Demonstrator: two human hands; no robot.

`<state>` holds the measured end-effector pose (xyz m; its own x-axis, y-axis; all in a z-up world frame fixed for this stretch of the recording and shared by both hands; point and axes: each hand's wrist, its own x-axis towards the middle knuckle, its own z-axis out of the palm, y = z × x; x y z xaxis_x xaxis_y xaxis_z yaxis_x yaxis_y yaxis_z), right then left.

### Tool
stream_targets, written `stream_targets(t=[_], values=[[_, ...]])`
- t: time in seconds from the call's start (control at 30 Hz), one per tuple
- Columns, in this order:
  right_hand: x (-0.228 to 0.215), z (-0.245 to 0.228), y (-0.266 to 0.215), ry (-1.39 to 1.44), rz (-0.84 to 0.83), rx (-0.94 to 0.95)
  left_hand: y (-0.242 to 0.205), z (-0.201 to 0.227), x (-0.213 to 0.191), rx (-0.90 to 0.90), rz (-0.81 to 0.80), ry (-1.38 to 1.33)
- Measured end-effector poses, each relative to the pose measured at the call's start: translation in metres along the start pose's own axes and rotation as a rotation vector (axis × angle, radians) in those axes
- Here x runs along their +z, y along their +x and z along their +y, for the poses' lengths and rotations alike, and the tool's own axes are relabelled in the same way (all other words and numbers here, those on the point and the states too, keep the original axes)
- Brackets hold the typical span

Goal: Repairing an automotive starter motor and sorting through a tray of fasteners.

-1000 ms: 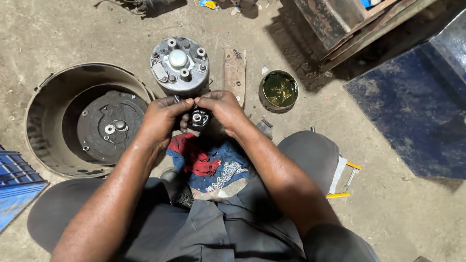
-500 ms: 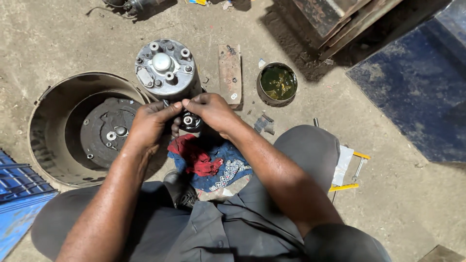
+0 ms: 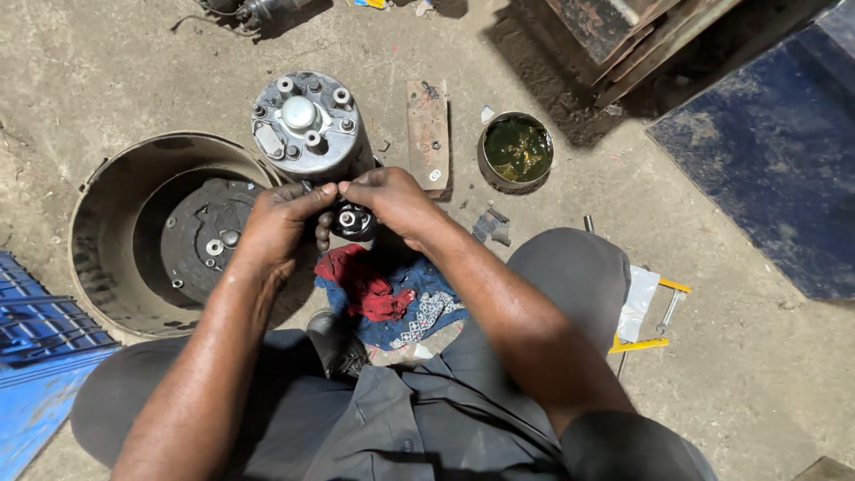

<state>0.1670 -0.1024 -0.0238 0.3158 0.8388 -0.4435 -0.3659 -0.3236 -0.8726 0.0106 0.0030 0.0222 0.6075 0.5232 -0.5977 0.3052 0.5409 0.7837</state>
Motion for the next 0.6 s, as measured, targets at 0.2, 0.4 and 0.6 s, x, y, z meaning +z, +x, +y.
stream_targets(t=[0.2, 0.4, 0.6], values=[[-0.001, 0.005, 0.005, -0.014, -0.035, -0.05, 0.004, -0.006, -0.007, 0.054, -0.06, 0.021], [0.003, -0.012, -0.006, -0.028, -0.051, -0.083, -0.002, -0.001, -0.009, 0.025, -0.085, -0.075], [-0.054, -0.036, 0.004, -0.034, 0.342, -0.197, -0.002, 0.001, -0.025, 0.014, -0.069, 0.036]])
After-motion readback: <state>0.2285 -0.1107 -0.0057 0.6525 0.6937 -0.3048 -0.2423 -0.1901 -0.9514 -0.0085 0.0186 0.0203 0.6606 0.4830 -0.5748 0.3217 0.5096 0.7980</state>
